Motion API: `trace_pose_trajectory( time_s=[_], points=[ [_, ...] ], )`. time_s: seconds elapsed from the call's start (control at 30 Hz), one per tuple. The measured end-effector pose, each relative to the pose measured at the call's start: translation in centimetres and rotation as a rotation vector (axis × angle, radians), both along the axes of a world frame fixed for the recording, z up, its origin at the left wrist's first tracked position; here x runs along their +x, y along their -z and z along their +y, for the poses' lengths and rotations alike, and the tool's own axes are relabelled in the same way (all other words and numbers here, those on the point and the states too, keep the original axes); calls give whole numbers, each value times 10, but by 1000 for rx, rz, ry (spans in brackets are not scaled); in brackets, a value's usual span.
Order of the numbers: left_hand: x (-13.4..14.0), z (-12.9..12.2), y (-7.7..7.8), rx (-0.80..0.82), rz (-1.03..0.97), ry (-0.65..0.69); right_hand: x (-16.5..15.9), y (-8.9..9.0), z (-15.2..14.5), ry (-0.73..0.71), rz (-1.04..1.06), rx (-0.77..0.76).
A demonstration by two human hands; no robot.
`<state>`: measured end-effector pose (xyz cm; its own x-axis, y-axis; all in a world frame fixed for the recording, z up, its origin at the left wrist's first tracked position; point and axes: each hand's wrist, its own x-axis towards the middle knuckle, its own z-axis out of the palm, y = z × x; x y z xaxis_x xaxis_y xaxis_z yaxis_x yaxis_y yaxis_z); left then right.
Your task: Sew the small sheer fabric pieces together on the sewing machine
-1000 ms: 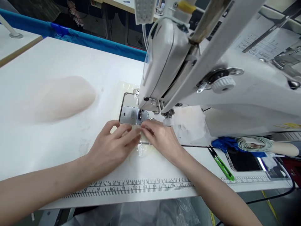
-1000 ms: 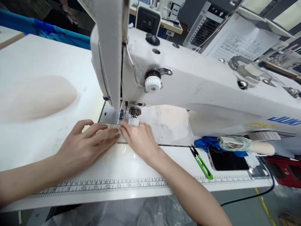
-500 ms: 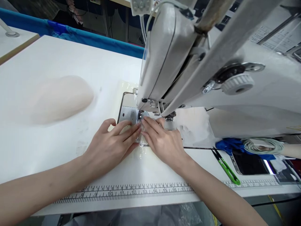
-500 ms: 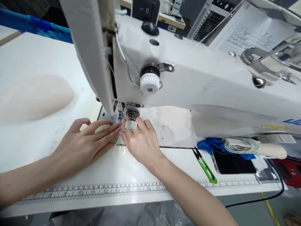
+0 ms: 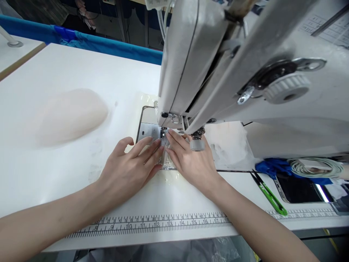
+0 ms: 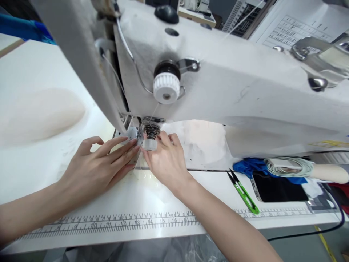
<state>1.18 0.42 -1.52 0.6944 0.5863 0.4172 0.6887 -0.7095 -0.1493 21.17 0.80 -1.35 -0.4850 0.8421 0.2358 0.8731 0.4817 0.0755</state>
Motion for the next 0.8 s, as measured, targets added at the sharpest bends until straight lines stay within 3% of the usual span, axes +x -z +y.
trace_pose_trajectory(
  time_s=[0.5, 0.8],
  points=[
    [2, -1, 0, 32, 29, -2, -3, -2, 0, 20, -7, 5],
    [1, 3, 1, -35, -52, 11, 1, 5, 3, 34, -10, 21]
  ],
)
